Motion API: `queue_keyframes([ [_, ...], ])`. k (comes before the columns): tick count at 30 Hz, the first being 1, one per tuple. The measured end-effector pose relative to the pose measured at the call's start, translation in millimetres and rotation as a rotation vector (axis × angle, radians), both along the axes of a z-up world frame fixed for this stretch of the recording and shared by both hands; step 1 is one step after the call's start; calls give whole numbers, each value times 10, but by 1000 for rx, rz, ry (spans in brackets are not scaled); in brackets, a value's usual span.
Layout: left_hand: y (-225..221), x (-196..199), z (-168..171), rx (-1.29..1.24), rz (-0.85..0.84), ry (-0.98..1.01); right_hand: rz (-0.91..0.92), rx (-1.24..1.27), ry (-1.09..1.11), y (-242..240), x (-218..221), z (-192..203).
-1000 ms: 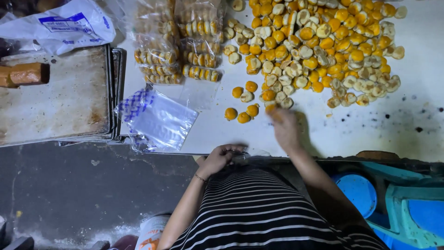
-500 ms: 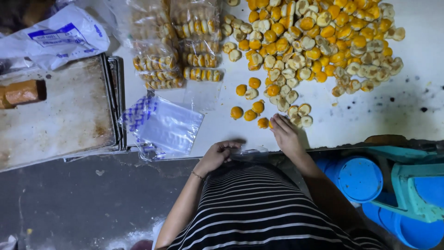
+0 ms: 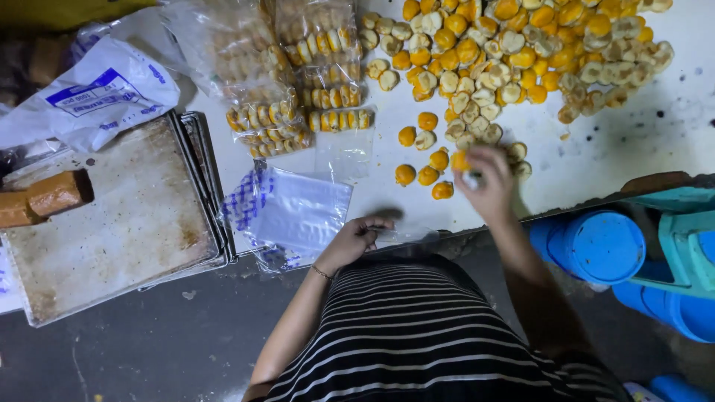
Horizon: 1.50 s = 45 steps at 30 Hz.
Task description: The person places pieces of bread into clear plastic bags by hand and moves the filled bags to a separate pile on the table.
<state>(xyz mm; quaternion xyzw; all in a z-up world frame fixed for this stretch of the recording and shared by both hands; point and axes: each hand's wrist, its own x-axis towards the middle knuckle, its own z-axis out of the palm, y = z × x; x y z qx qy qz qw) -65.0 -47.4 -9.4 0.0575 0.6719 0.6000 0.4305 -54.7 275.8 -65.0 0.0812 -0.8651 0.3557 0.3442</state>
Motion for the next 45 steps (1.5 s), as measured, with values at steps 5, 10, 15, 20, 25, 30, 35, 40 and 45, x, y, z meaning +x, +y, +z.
queue_keyframes([
  [5, -84, -120, -67, 14, -58, -4, 37, 89, -100, -342, 413, -272],
  [10, -33, -200, -18, 6, -119, 31, -45, -15, -87, -374, 287, -114],
  [15, 59, -187, 82, -2, -99, 29, -209, 226, -32, -739, 48, -380],
  [20, 131, -77, 35, -12, 3, 57, -48, -152, -34, -674, -63, -307],
  [25, 340, 40, -4, -66, 73, 113, -33, -44, 73, -466, -549, -123],
  [30, 604, 122, 33, -34, 121, 60, 51, 219, 40, -442, -678, -345],
  [35, 790, -67, -254, -56, 131, -19, 212, 147, -173, -119, -828, -213],
  [40, 867, -92, -657, 86, 235, -100, 355, 188, -358, 50, -774, -303],
  [45, 894, 207, -138, 72, 288, -89, 277, -332, -283, 122, -746, -286],
])
